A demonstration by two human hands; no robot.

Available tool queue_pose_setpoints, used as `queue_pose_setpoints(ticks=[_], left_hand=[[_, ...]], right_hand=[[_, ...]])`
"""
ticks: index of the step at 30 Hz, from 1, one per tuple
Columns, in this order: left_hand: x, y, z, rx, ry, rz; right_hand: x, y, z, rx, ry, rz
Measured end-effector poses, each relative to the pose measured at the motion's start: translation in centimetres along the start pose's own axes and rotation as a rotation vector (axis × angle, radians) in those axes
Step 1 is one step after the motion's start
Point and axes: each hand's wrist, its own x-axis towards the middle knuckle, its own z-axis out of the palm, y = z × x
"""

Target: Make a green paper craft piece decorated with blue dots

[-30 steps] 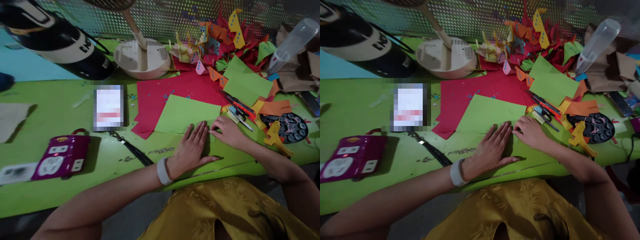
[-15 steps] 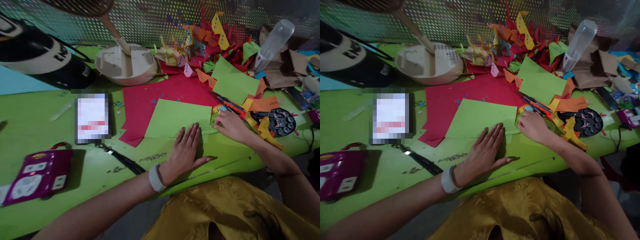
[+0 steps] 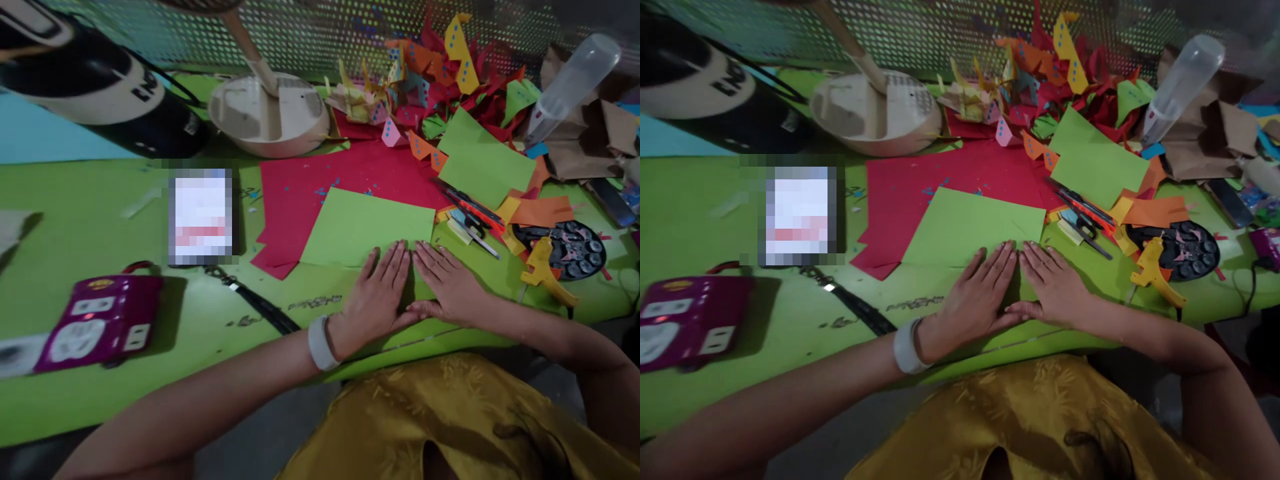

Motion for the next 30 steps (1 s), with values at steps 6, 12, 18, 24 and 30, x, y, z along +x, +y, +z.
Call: queue_pose_setpoints(ticks=[6, 12, 18, 24, 30], left_hand=[[0.3, 0.2, -0.5, -0.021, -0.095, -0.029], [0.5, 0.2, -0.8, -0.052, -0.147, -0.039], [0.6, -0.2, -1.0, -0.05, -0.171, -0.025], [-0.3, -1.8, -1.3, -0.08, -0.172, 0.031], [-3.2, -3.9, -1.6, -0.031, -0.05, 0.02]], right_hand=[[-0.2, 0.4, 0.0, -0.035, 0.039, -0.042], [-0.2, 0.2, 0.4, -0.011, 0.052, -0.014], [-0.2, 0.4, 0.5, -0.093, 0.077, -0.041], [-0.1, 0.3, 0.3, -0.106, 0.034, -0.037], [-0.5, 0.5, -0.4, -0.083, -0.022, 0.013]])
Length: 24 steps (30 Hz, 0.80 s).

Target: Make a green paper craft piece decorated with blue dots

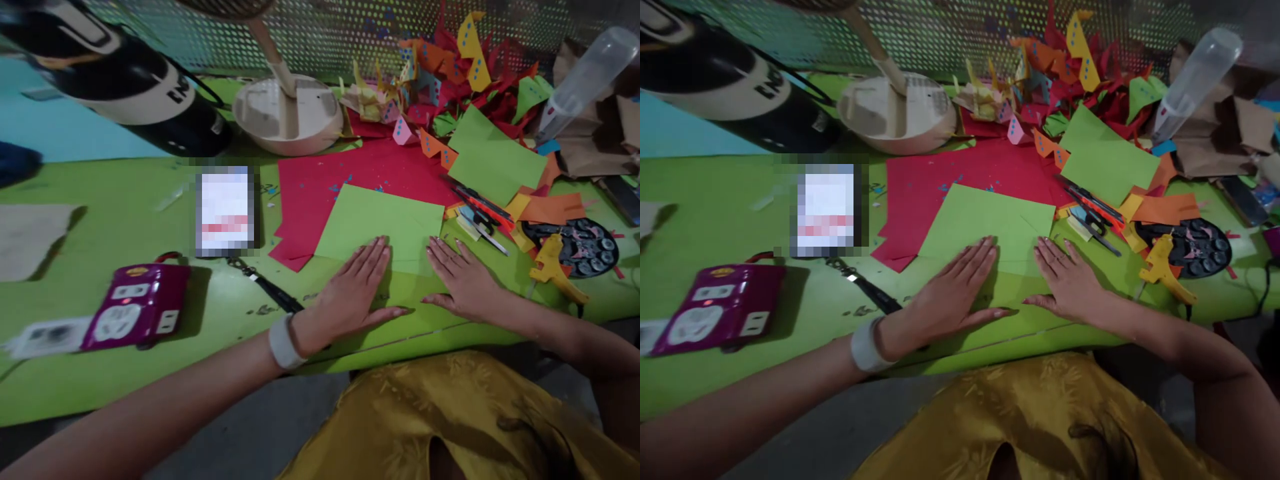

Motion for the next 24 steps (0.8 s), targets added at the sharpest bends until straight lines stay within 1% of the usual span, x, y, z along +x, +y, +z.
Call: queue_pose_setpoints(ticks=[7, 11, 14, 16, 18, 20, 22, 24], left_hand=[[-2.3, -1.2, -1.0, 0.034, 0.024, -0.023], [-2.8, -1.5, -1.1, 0.065, 0.03, -0.016], [-2.8, -1.7, -1.1, 0.063, 0.045, -0.024], [-2.7, -1.7, -1.3, 0.054, 0.05, -0.036], [-2.4, -1.8, -1.8, 0.046, 0.055, -0.042], [-2.0, -1.7, -2.5, 0.043, 0.065, -0.044], [-1.2, -1.5, -3.4, 0.05, 0.076, -0.051], [-0.3, -1.3, -4.0, 0.072, 0.089, -0.054]], right_hand=[[-2.2, 1.0, 0.1, 0.008, -0.005, 0.1], [-2.8, 1.3, 0.1, -0.014, -0.009, 0.135], [-2.7, 1.3, -0.5, 0.009, -0.033, 0.14], [-2.3, 1.2, -1.4, 0.027, -0.016, 0.154], [-1.5, 0.9, -2.3, 0.036, 0.046, 0.172], [-0.3, 0.6, -3.0, 0.054, 0.108, 0.158], [1.1, 0.3, -3.2, 0.073, 0.113, 0.111], [2.2, 0.0, -3.0, 0.061, 0.08, 0.076]])
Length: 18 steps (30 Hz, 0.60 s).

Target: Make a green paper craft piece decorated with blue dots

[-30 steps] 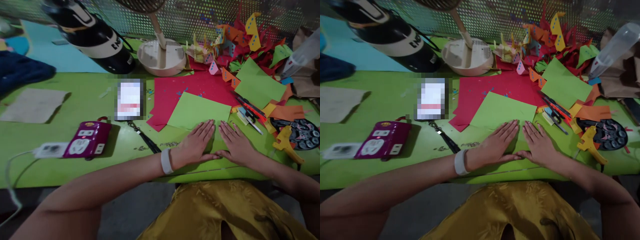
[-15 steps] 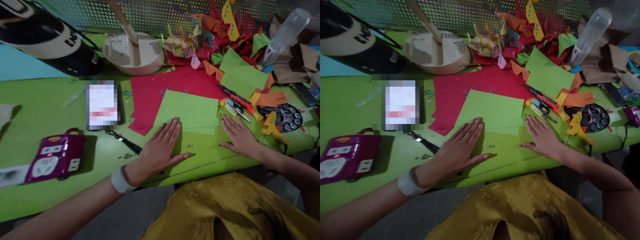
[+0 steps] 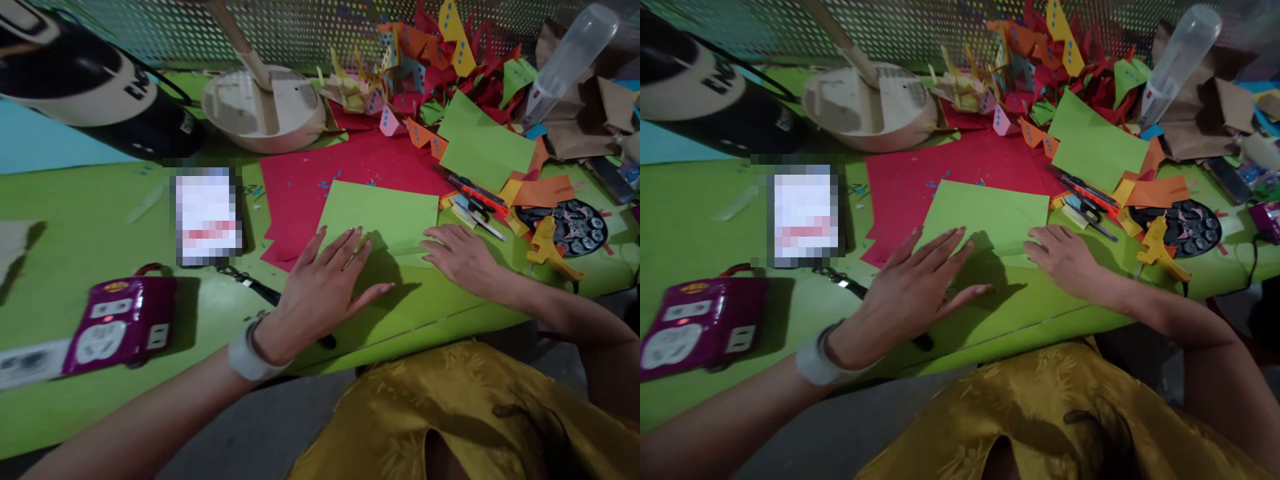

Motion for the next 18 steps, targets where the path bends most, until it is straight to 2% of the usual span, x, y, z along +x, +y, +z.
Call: queue_pose_setpoints(ticks=[5, 9, 13, 18], left_hand=[[2.3, -0.1, 0.2, 0.03, -0.01, 0.172], [3.2, -0.4, 0.7, 0.066, -0.037, 0.287], [3.3, -0.6, 0.7, 0.087, -0.067, 0.327], [3.3, -0.5, 0.7, 0.124, -0.026, 0.337]], right_hand=[[1.2, -0.1, 0.3, -0.111, -0.089, -0.103], [1.4, 0.0, 0.1, -0.144, -0.08, -0.23], [1.3, 0.1, 0.4, -0.126, -0.037, -0.27], [1.1, 0.4, 1.0, -0.084, -0.032, -0.232]])
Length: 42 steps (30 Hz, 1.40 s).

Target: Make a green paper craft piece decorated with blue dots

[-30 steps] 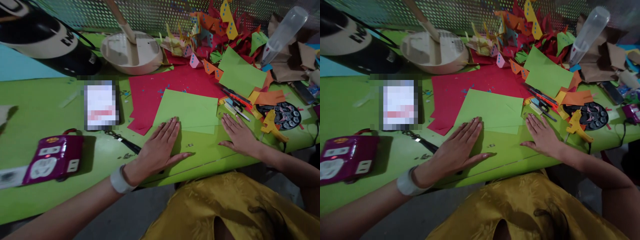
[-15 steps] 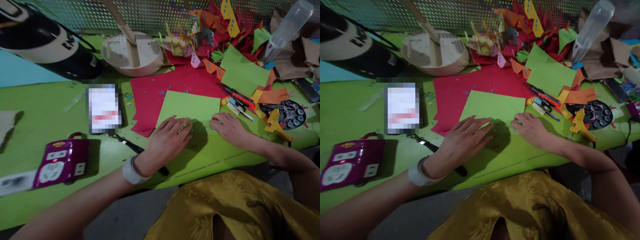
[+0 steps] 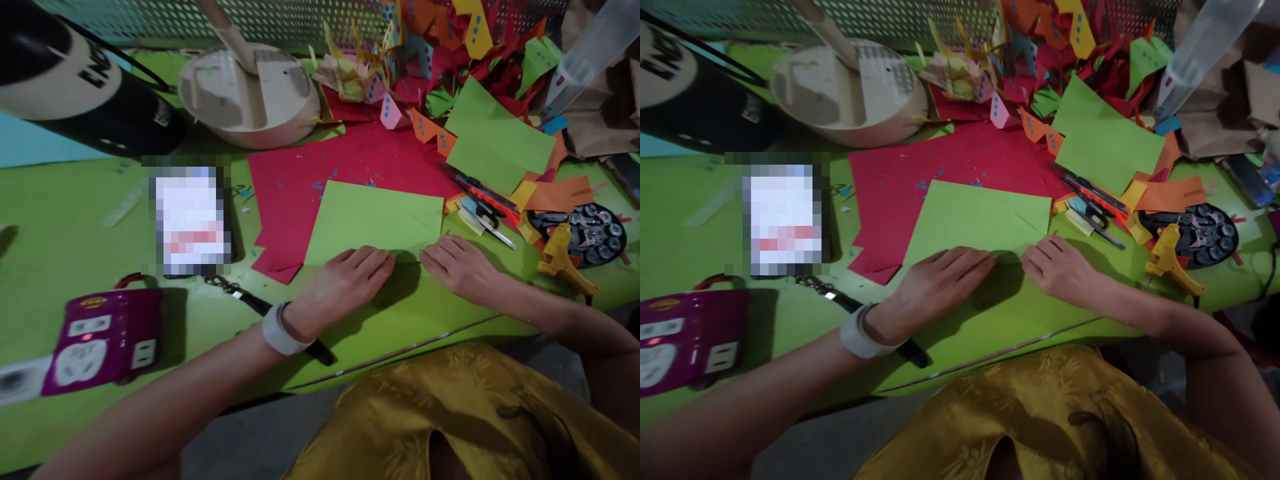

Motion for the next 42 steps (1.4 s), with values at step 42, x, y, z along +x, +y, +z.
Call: queue_pose_setpoints(ticks=[42], left_hand=[[-0.2, 2.7, 3.0, -0.254, 0.031, -0.153]], right_hand=[[1.5, 2.6, 0.8, 0.483, 0.043, 0.447]])
